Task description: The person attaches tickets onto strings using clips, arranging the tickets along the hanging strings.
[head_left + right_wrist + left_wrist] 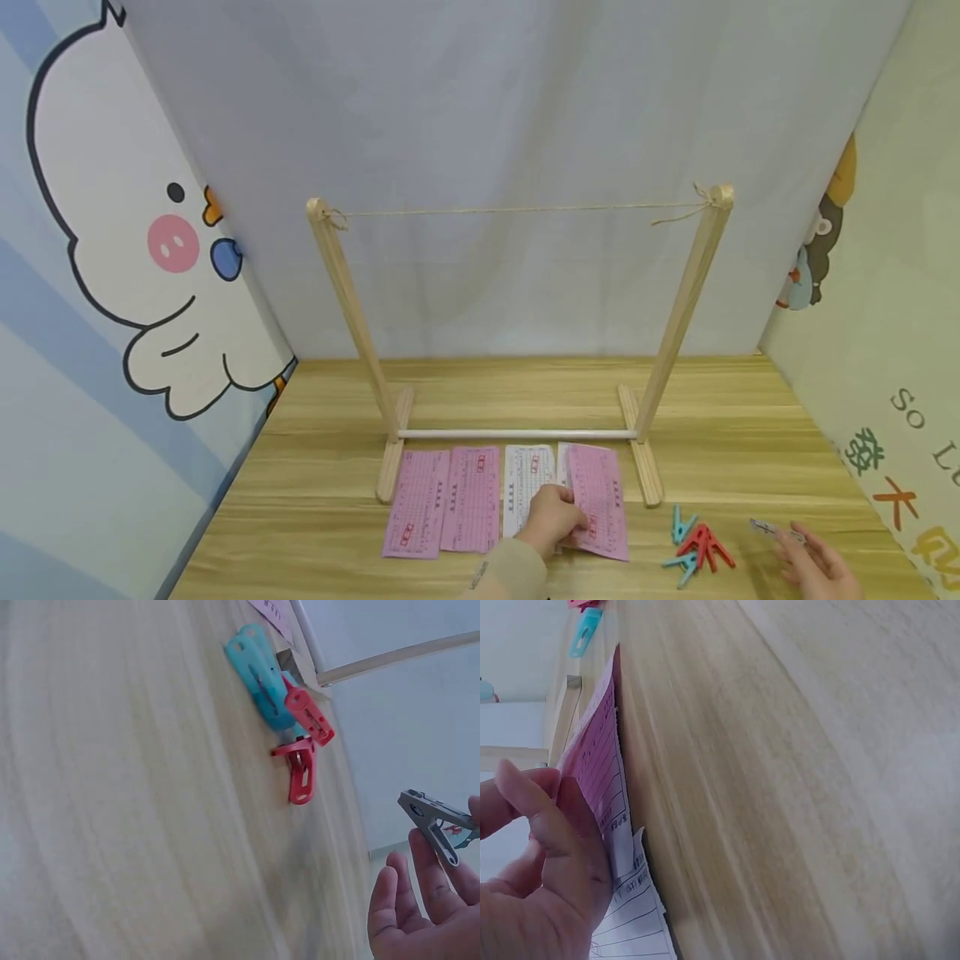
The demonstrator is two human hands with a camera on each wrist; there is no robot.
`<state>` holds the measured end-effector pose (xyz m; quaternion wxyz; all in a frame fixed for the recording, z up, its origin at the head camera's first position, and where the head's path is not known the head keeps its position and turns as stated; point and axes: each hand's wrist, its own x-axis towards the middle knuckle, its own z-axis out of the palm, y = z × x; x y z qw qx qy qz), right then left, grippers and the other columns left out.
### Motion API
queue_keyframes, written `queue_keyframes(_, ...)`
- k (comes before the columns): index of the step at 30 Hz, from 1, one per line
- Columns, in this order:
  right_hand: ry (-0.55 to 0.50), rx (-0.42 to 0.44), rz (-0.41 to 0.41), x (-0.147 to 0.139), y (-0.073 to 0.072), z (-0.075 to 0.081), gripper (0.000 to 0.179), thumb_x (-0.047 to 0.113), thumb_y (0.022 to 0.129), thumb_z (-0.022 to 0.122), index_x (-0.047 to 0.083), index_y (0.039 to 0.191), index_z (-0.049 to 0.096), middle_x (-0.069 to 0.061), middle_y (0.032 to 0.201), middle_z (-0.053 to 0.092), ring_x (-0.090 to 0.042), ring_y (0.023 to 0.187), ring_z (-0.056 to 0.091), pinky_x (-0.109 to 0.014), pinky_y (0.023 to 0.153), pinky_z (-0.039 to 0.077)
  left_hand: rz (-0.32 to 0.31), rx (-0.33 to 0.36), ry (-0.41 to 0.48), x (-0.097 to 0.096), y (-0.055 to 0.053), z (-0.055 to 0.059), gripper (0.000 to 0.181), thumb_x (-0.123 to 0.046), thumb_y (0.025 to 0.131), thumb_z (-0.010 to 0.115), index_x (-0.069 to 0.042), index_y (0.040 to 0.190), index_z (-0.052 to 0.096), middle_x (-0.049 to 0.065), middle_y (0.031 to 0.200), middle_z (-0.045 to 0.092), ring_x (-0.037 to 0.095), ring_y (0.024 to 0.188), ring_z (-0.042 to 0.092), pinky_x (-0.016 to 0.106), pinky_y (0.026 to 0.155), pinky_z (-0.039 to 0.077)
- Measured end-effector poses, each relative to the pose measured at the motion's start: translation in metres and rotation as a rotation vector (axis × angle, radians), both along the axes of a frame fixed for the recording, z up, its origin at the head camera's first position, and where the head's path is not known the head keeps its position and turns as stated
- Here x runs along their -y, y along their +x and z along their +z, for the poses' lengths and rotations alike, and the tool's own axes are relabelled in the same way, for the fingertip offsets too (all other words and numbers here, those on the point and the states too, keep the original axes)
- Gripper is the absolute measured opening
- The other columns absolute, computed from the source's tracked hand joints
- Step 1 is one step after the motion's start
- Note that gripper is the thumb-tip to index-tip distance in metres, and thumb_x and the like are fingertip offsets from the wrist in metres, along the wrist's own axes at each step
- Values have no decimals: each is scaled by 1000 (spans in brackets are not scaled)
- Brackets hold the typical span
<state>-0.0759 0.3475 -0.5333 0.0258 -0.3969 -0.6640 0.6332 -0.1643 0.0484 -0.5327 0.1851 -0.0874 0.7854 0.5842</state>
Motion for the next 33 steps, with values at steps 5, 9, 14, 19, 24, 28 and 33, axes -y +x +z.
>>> queue_keyframes(5, 7, -43, 23, 1, -6, 17, 59, 52, 95, 56, 20, 142, 40, 32, 69, 54, 8, 66, 60, -16, 64, 54, -13, 15, 36, 2, -1, 0, 28, 3, 81, 68, 9, 108, 64, 9, 86, 62, 14, 65, 65, 20, 50, 55)
queue_keyframes(9, -1, -75, 32, 0, -11, 29, 55, 52, 95, 56, 22, 139, 40, 33, 71, 56, 8, 68, 61, -17, 65, 54, -42, -7, -26, 5, -3, 0, 19, -8, 90, 66, 6, 101, 67, 7, 82, 60, 11, 59, 60, 19, 47, 53)
queue_keyframes(14, -43, -102, -26, 4, -16, 49, 38, 47, 91, 65, 29, 117, 44, 31, 71, 59, 8, 68, 60, -15, 64, 53, -86, -77, -140, 9, -3, 0, 16, -11, 89, 68, 3, 95, 69, 6, 75, 64, 6, 45, 51, 18, 42, 49)
queue_keyframes(19, -65, -149, -106, 15, -17, 66, 39, 42, 87, 72, 26, 115, 50, 28, 71, 60, 7, 69, 58, -13, 63, 51, -129, -194, -293, 12, -4, 1, 10, -12, 85, 72, -3, 88, 69, 5, 78, 68, 11, 62, 60, 24, 56, 52)
queue_keyframes(24, -84, -247, -103, 22, -20, 79, 28, 36, 87, 74, 31, 111, 60, 28, 79, 64, 5, 76, 58, -13, 63, 49, -166, -288, -349, 17, -7, 5, 10, -13, 85, 73, -4, 88, 70, 6, 80, 70, 15, 69, 62, 31, 65, 54)
queue_keyframes(28, -57, -313, -63, 25, -22, 90, 20, 33, 87, 75, 36, 105, 66, 26, 83, 65, 6, 78, 60, -12, 64, 49, -170, -316, -334, 20, -9, 10, 10, -15, 86, 73, -6, 90, 71, 1, 78, 68, 10, 68, 59, 27, 63, 52)
queue_keyframes(33, -10, -382, -28, 28, -26, 105, 16, 28, 87, 76, 35, 99, 67, 25, 86, 65, 8, 81, 60, -10, 65, 49, -163, -339, -305, 22, -10, 14, 12, -17, 86, 74, -9, 95, 71, -4, 79, 67, 5, 67, 57, 22, 62, 50)
